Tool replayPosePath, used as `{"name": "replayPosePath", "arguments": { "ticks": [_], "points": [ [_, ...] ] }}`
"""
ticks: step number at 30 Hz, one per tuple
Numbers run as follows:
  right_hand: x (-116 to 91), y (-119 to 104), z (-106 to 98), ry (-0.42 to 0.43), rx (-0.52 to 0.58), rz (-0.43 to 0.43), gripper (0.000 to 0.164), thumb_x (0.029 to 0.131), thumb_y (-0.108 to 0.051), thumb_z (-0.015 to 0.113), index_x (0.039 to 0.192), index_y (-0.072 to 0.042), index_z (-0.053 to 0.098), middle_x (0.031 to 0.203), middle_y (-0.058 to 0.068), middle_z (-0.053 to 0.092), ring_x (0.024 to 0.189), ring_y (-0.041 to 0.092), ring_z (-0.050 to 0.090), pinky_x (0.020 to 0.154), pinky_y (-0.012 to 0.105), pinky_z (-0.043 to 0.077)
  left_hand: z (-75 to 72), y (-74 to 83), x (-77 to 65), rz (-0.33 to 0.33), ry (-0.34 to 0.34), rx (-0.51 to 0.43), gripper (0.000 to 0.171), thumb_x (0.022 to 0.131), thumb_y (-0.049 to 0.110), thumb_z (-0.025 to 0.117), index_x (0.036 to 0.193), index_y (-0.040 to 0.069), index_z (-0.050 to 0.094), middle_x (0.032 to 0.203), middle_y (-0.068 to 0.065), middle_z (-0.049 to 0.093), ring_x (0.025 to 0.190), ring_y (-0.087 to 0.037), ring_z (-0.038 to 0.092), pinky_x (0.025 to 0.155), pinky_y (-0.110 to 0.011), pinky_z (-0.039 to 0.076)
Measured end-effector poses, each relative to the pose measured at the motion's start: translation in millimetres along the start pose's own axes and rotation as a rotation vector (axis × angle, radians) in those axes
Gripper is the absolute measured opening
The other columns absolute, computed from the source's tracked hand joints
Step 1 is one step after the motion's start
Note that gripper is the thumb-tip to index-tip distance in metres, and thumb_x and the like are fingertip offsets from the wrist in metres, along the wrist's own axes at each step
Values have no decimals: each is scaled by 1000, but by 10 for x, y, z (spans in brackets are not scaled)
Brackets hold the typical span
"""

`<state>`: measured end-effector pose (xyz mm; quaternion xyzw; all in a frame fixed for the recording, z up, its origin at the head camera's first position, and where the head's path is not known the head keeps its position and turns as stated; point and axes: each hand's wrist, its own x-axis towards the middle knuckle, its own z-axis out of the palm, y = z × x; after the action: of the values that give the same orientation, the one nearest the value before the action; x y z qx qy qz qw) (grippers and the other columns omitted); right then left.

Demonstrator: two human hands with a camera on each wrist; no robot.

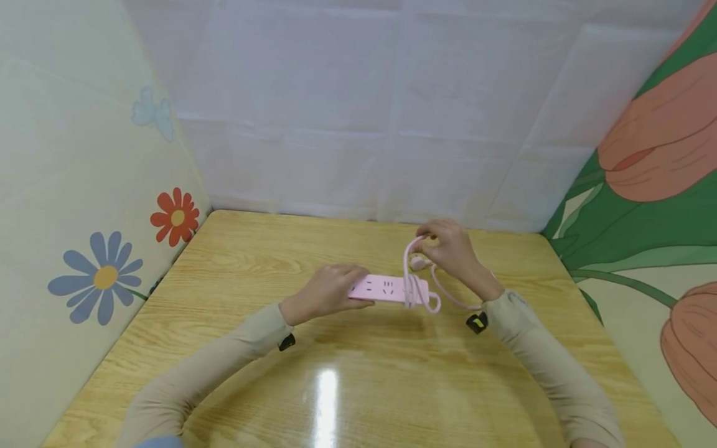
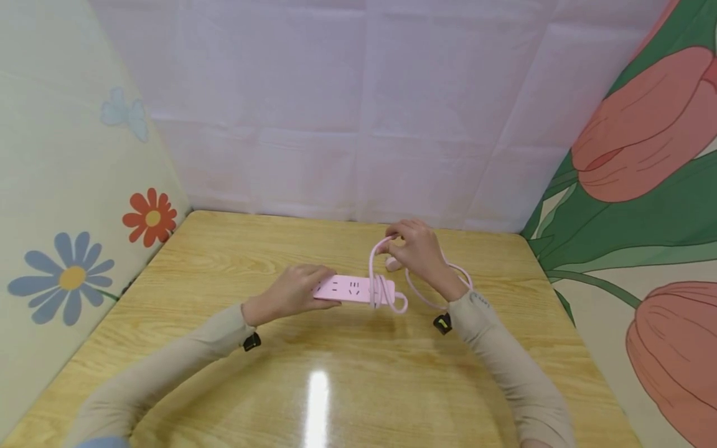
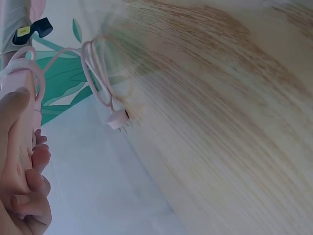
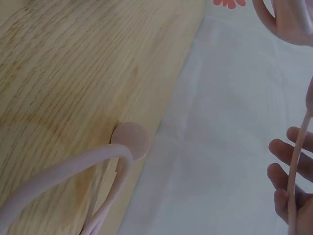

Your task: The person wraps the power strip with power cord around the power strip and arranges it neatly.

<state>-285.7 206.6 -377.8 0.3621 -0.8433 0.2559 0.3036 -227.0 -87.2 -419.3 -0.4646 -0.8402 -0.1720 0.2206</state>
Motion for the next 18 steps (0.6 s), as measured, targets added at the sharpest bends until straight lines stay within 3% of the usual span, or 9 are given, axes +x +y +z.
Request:
{"name": "replayPosePath", "arguments": {
  "ticks": [7,11,18],
  "points": [
    [-34,32,67,-4,-47,-25,23,72,-15,86,85,0,74,82,14,72,70,32,61,69,47,48,3,4,-2,-11,16,-13,54,79,42,83,111,3,65,94,-8,71,75,-16,66,60,-24,53],
    [-26,20,118,-11,-44,6,16,78,-9,82,87,0,75,83,13,72,70,31,61,67,45,50,0,3,3,-6,32,-28,53,78,42,83,111,4,65,94,-7,71,73,-15,65,59,-23,52],
    [-33,12,181,-135,-7,104,11,85,-8,76,93,0,75,89,14,72,79,32,66,71,46,55,1,12,17,24,47,-42,56,76,40,85,112,2,66,97,-10,71,78,-18,68,63,-23,54]
  ]
}}
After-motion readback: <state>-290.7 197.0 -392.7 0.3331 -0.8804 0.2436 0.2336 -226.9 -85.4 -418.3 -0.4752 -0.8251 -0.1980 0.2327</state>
